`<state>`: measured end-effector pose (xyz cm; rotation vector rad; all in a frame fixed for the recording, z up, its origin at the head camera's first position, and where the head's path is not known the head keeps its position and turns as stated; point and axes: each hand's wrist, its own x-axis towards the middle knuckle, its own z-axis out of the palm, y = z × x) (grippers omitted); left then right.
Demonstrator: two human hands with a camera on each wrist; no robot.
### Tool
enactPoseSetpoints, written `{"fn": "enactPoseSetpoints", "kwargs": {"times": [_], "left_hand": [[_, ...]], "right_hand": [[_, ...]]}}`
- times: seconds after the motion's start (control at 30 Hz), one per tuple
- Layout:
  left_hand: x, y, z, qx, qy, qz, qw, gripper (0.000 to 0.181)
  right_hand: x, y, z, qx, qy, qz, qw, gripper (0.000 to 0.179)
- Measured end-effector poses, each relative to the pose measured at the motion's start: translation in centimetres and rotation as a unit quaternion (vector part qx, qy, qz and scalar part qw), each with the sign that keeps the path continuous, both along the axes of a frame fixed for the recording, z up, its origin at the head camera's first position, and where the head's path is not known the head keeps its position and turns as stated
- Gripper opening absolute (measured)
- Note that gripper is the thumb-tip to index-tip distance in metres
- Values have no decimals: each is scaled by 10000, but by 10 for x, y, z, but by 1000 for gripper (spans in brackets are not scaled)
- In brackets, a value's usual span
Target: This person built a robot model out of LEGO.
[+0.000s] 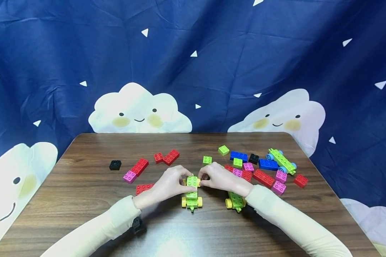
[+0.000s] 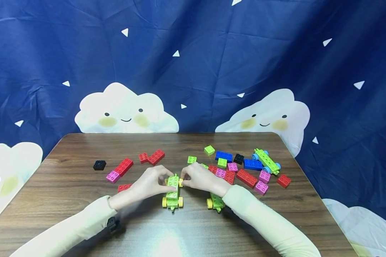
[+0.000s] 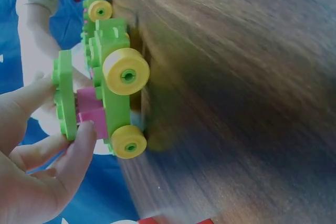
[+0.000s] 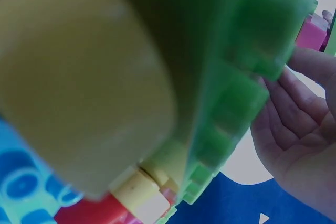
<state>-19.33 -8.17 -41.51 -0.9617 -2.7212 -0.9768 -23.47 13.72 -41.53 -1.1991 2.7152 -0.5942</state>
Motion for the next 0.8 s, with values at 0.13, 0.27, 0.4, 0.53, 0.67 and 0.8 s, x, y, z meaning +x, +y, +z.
{"fn": "enactPoseSetpoints", "kwargs": {"times": [0.13, 0.27, 0.4, 0.53, 0.67, 0.8], "left_hand": [[1, 1, -2, -112, 328, 51, 9994, 42], [0, 0, -4, -150, 602, 82, 9980, 41], [-1, 0, -5, -189, 687, 83, 9974, 40], [-2, 1, -3, -285, 711, 42, 9971, 40], [-1, 2, -1, -438, 722, -68, 9964, 39], [-1, 2, 2, -570, 721, -205, 9956, 39]], "right_hand": [[0, 0, 0, -8, -10, 13, 10000, 7], [0, 0, 0, -44, -32, 17, 10000, 7], [1, 0, 1, -66, -27, 34, 10000, 6], [1, 0, 1, -46, -21, 33, 10000, 5], [0, 0, 1, -16, -7, 14, 10000, 6], [1, -1, 1, -20, 6, 20, 10000, 6]]}}
